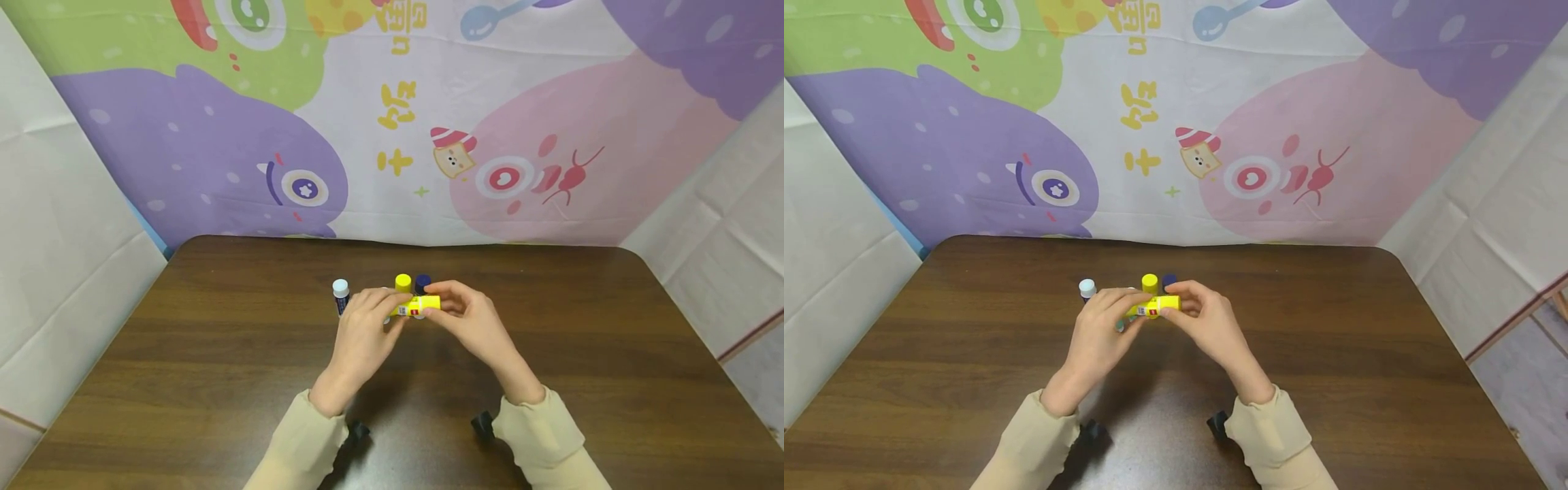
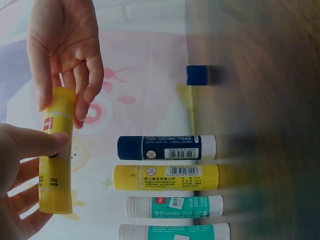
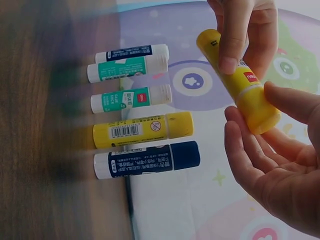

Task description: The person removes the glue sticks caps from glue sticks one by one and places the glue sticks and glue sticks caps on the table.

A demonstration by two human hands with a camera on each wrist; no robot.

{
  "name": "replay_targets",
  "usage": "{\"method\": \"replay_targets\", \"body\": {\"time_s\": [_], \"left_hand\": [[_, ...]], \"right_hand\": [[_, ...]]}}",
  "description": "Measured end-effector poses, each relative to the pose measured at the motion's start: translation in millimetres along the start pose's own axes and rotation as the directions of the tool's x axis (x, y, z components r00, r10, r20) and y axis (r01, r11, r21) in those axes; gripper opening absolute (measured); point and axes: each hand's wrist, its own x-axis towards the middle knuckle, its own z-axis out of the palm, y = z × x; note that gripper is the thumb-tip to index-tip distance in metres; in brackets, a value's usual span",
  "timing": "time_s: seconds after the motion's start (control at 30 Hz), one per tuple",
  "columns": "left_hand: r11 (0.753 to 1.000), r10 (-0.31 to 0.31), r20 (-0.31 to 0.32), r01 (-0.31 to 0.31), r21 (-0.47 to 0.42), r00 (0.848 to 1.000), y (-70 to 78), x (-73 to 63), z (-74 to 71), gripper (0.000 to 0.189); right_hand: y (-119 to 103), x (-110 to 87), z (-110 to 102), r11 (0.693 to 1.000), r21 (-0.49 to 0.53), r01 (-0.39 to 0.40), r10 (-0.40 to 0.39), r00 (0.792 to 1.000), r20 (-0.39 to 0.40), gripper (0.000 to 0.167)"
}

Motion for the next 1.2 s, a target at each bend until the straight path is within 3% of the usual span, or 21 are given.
{"method": "replay_targets", "body": {"time_s": [0.3, 1.03, 1.2], "left_hand": [[1.000, 0.028, -0.029, -0.028, -0.005, 0.999, -1.1, 1.5, -2.4, 0.032], [0.998, 0.016, -0.032, -0.018, -0.064, 0.999, -0.7, 0.7, -3.5, 0.033], [0.998, 0.019, -0.024, -0.020, -0.059, 1.000, -0.2, 0.2, -4.5, 0.033]], "right_hand": [[-0.8, 1.5, -0.4, 0.999, -0.007, -0.047, 0.047, 0.999, 0.015, 0.034], [1.1, 0.7, -0.4, 0.996, -0.075, 0.041, -0.042, 0.999, -0.008, 0.032], [1.8, 0.4, -1.1, 0.989, -0.130, 0.073, -0.076, 0.997, -0.018, 0.032]]}}
